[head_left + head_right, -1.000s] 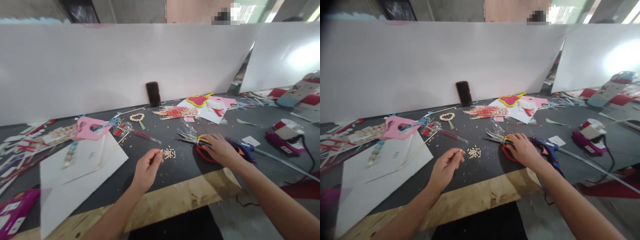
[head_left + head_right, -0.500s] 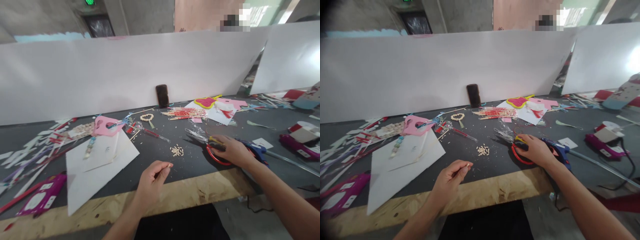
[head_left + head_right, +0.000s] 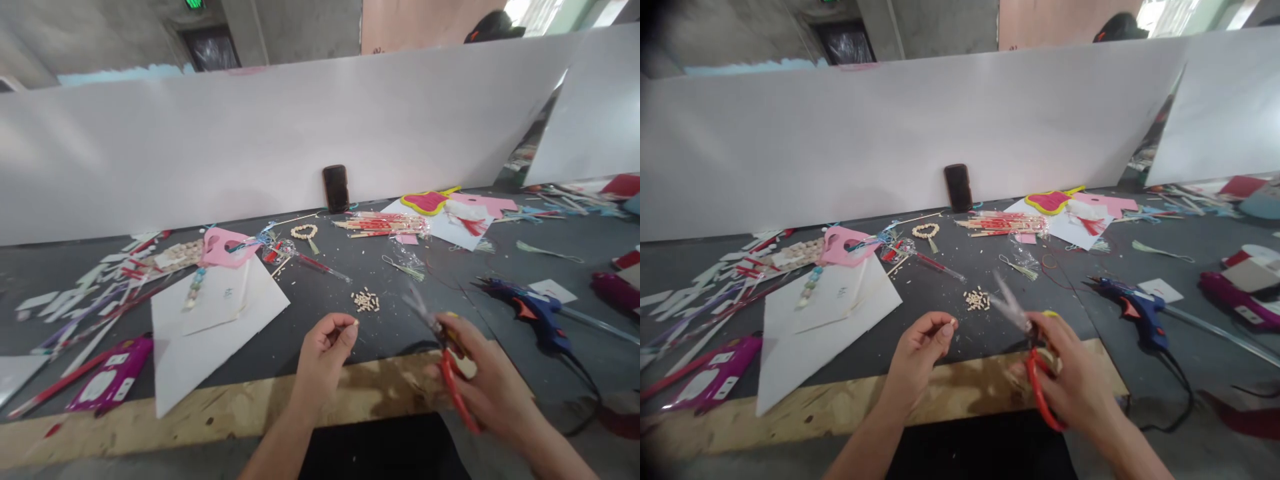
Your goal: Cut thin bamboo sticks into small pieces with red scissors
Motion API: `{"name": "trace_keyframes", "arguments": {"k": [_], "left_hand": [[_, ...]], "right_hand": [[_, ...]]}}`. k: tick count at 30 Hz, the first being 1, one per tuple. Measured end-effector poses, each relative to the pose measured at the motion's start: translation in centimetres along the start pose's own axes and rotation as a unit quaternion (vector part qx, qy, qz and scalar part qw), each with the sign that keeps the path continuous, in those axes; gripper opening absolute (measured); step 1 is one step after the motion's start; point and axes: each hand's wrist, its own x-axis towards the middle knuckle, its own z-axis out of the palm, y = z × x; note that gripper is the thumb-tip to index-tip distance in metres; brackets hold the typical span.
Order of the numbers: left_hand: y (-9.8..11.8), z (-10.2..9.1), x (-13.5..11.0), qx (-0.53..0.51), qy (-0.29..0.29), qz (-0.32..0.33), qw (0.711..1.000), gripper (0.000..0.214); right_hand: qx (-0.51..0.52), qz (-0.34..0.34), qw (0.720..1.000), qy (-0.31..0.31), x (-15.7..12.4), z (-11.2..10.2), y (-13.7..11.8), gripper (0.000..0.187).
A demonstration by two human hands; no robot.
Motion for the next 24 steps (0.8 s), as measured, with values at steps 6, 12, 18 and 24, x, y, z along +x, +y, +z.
{"name": "trace_keyframes", "arguments": {"k": [6,12,18,24], "left_hand": [[-0.4,0.5,-0.3,0.004,-0.016,0.011,1.0,0.017],[-0.2,0.5,-0.8,0.038,-0.035,0.023,0.998,0.01],[-0.2,0.5,-0.8,0.03,-0.039,0.03,0.998,0.008],[-0.4,0.5,-0.8,0.029,-0.054,0.043,0.997,0.01]], "right_hand": [[-0.12,-0.097,0.986,-0.058,-0.8,2.2,-2.3,0.039],[-0.144,-0.102,0.981,-0.077,-0.5,2.5,-2.7,0.041],[-0.141,-0.103,0.981,-0.086,-0.4,2.8,-2.9,0.043],[-0.15,-0.112,0.978,-0.097,-0.4,2.8,-2.9,0.048]]}}
